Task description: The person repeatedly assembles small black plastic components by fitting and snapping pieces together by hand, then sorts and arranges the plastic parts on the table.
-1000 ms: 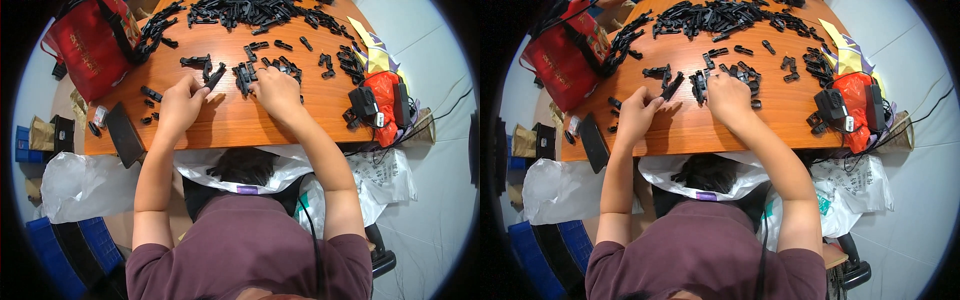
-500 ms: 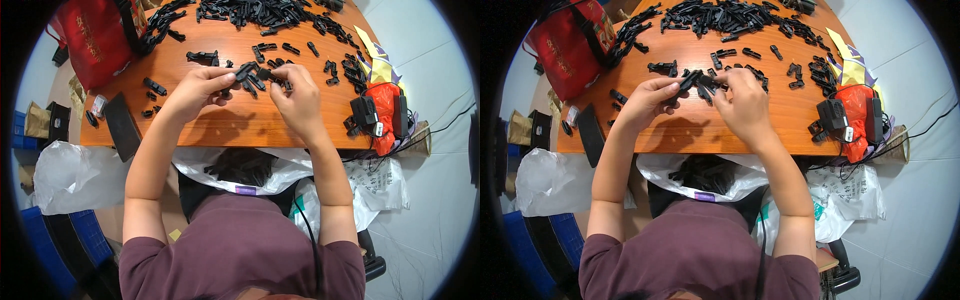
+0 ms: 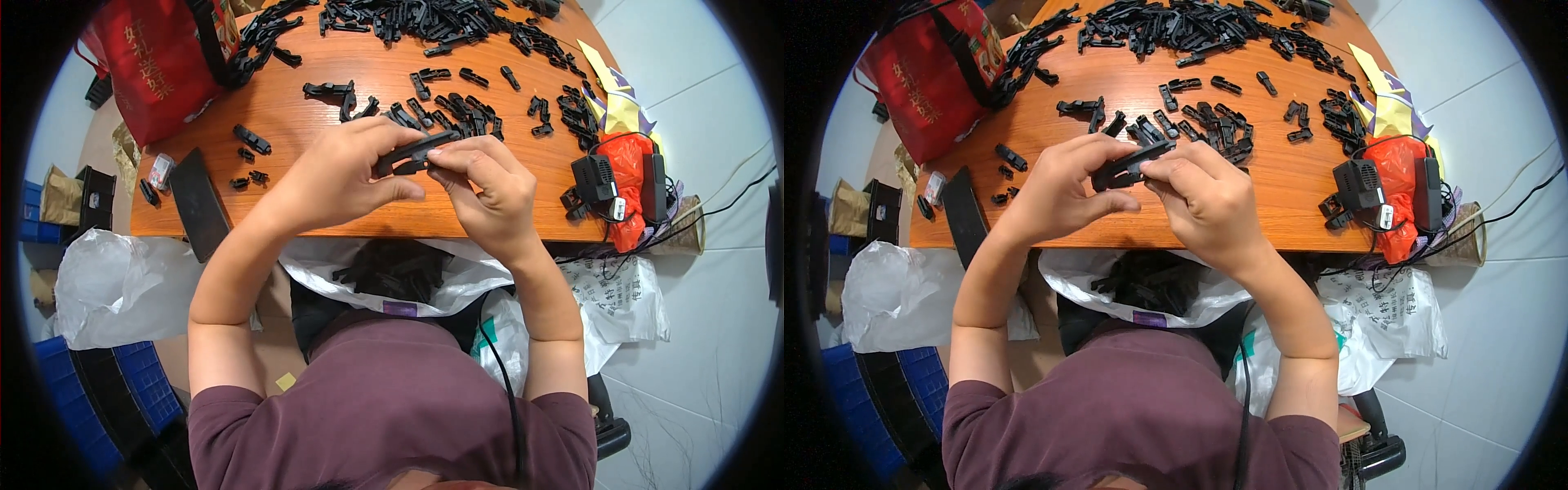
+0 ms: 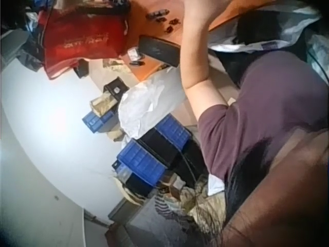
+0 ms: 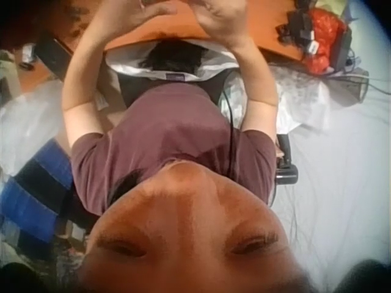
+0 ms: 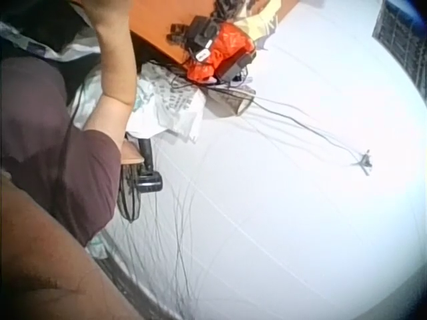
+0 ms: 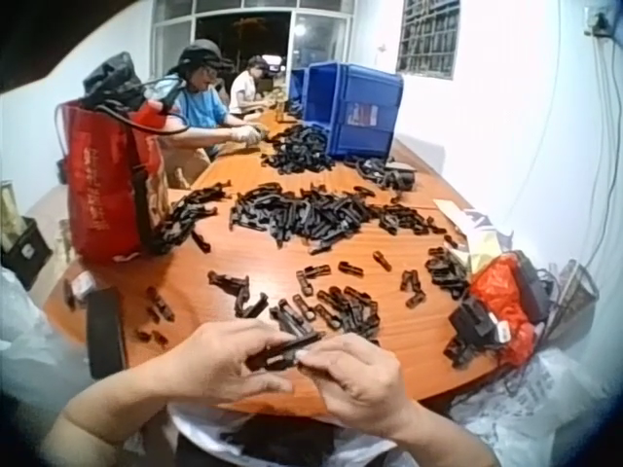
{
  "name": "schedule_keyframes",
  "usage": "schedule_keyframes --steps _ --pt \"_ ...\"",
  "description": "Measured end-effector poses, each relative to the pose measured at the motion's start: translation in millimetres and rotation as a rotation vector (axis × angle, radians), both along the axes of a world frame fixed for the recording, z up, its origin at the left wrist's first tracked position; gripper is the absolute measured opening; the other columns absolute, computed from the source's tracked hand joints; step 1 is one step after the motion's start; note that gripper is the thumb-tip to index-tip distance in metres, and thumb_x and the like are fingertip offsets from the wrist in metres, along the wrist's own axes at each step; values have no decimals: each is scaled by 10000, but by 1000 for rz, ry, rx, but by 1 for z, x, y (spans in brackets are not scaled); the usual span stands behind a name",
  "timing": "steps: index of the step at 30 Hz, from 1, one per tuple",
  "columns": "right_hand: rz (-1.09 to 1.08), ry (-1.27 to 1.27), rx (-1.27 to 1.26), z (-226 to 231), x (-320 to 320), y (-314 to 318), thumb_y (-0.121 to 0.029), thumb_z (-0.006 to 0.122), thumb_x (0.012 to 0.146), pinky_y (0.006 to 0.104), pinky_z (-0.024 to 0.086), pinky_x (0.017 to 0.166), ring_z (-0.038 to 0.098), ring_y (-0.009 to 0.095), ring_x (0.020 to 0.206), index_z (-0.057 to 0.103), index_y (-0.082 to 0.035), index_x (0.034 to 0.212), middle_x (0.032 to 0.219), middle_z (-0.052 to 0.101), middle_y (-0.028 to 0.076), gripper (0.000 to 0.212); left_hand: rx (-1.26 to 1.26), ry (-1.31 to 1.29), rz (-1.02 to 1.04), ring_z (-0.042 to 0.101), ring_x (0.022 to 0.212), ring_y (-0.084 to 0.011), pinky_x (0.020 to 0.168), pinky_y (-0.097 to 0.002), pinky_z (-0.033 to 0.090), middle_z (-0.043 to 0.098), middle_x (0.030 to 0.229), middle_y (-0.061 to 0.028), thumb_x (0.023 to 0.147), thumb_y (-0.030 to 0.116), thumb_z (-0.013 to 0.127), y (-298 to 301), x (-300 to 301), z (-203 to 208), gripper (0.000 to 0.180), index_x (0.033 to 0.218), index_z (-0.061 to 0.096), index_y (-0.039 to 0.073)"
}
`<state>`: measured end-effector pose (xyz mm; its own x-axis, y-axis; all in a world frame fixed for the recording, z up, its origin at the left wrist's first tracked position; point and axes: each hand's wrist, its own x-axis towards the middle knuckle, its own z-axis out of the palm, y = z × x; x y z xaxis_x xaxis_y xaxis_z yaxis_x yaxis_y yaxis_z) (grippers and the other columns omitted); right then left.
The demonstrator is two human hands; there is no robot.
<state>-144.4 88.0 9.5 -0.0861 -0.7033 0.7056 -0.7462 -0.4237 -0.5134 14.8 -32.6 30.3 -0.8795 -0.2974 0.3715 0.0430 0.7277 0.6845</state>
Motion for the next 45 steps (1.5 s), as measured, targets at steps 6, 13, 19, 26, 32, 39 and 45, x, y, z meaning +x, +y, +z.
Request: schedule_keyframes --steps 6,13,19,26,32,39,45 --pt "-146 19 121 14 8 5 -11 712 648 347 478 790 574 285 940 597 -73 1095 1026 601 122 466 -329 251 102 597 688 -263 594 -313 483 620 822 -114 684 80 738 6 -6 -9 318 965 607 10" --pt "-63 104 151 8 1 7 -33 699 671 342 504 723 619 275 856 605 -60 1069 983 630 123 410 -417 295 110 589 646 -256 537 -320 472 596 762 -96 669 106 731 5 -6 -22 347 981 609 18" --pt "-145 257 117 10 7 12 -76 702 692 320 494 571 619 247 671 631 -62 965 823 630 83 282 -406 298 62 596 641 -251 526 -324 471 597 754 -87 675 104 727 6 -2 -25 359 1001 599 25" --pt "-64 73 358 -5 9 31 -102 712 710 307 460 524 588 230 605 641 -53 958 779 609 92 263 -16 127 -64 631 742 -275 634 -326 497 667 858 -121 656 116 771 2 6 -40 636 1231 503 72" --pt "-62 -163 382 1 11 38 -107 712 722 314 444 508 580 225 576 634 -32 944 732 591 101 247 57 179 -102 641 780 -274 657 -321 499 672 852 -116 653 115 776 9 -1 -33 627 1222 517 74" --pt "-28 -150 441 4 14 45 -116 700 724 344 454 543 594 276 631 606 -31 897 704 584 120 214 -117 -73 -128 633 807 -278 691 -331 502 658 893 -111 624 219 795 10 6 -34 505 1051 604 29" --pt "-22 310 794 -5 7 45 -285 665 763 396 488 621 624 299 744 602 -57 891 801 635 125 270 -432 -69 159 592 846 -263 728 -342 491 639 926 -83 702 129 681 -24 -23 -52 325 1017 621 75"
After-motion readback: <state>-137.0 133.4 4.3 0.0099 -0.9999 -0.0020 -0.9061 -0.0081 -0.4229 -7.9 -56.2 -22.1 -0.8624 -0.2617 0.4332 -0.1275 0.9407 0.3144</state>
